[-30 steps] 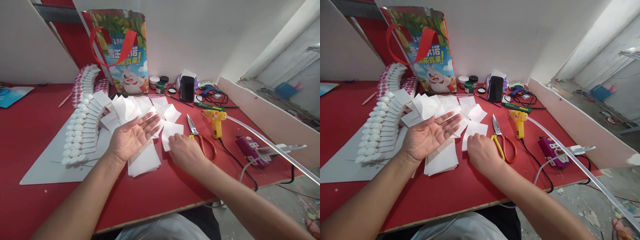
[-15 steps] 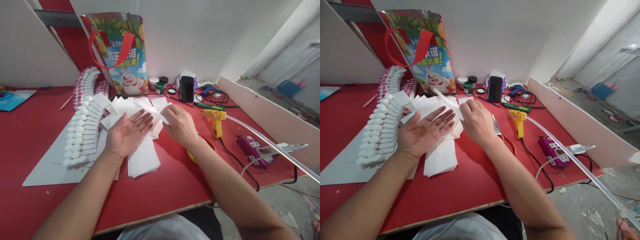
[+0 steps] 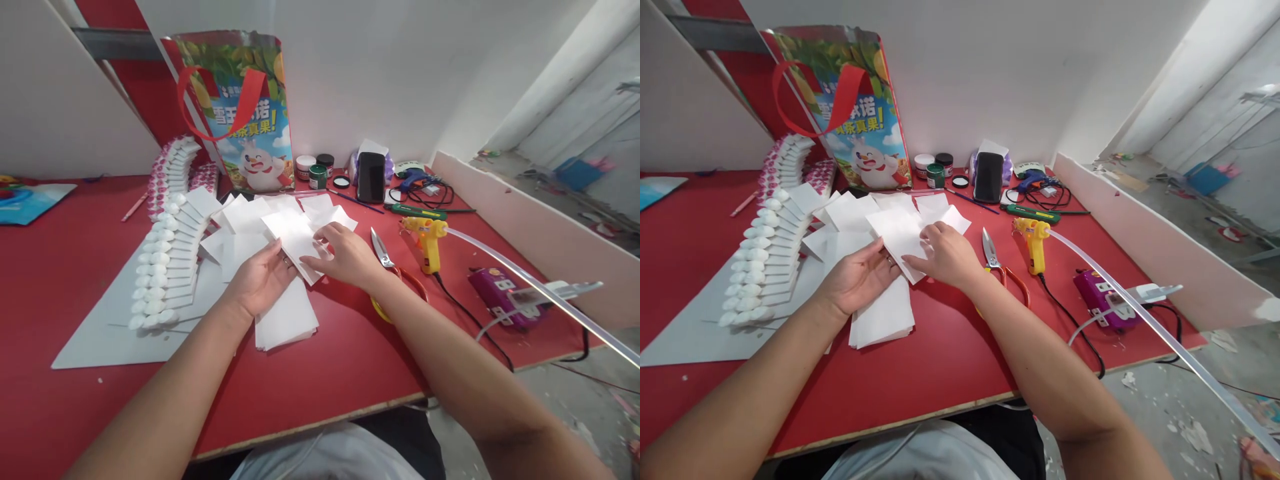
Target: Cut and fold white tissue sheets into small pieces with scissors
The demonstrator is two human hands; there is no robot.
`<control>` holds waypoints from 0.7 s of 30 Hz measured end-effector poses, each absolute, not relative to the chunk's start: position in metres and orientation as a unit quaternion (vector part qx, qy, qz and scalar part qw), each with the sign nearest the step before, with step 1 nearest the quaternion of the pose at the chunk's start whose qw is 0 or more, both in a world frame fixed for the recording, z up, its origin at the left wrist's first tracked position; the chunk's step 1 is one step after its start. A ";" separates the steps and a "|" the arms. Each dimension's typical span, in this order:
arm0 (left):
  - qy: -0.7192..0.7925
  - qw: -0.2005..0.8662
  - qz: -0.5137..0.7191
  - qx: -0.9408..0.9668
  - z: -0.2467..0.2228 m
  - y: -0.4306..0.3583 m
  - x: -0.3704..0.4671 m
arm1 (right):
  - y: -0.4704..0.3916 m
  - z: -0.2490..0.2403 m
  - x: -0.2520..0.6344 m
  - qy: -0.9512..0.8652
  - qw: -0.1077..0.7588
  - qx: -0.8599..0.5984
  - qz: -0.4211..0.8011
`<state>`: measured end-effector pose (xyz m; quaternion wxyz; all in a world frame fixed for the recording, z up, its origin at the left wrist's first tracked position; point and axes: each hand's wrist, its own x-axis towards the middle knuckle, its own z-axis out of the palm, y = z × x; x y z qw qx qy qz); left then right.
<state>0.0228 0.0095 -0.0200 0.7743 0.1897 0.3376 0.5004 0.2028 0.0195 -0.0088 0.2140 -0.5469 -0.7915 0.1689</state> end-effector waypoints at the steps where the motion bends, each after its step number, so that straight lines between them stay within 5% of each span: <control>1: 0.339 0.770 0.505 0.193 -0.020 0.009 0.024 | 0.020 -0.010 0.202 -0.790 0.209 -0.550 0.169; 14: 0.354 0.720 0.467 0.371 0.001 0.018 0.041 | 0.033 -0.025 0.206 -0.755 0.328 -0.539 0.177; 21: 0.388 0.632 0.511 0.435 -0.024 0.042 0.050 | 0.037 -0.029 0.208 -0.704 0.379 -0.557 0.225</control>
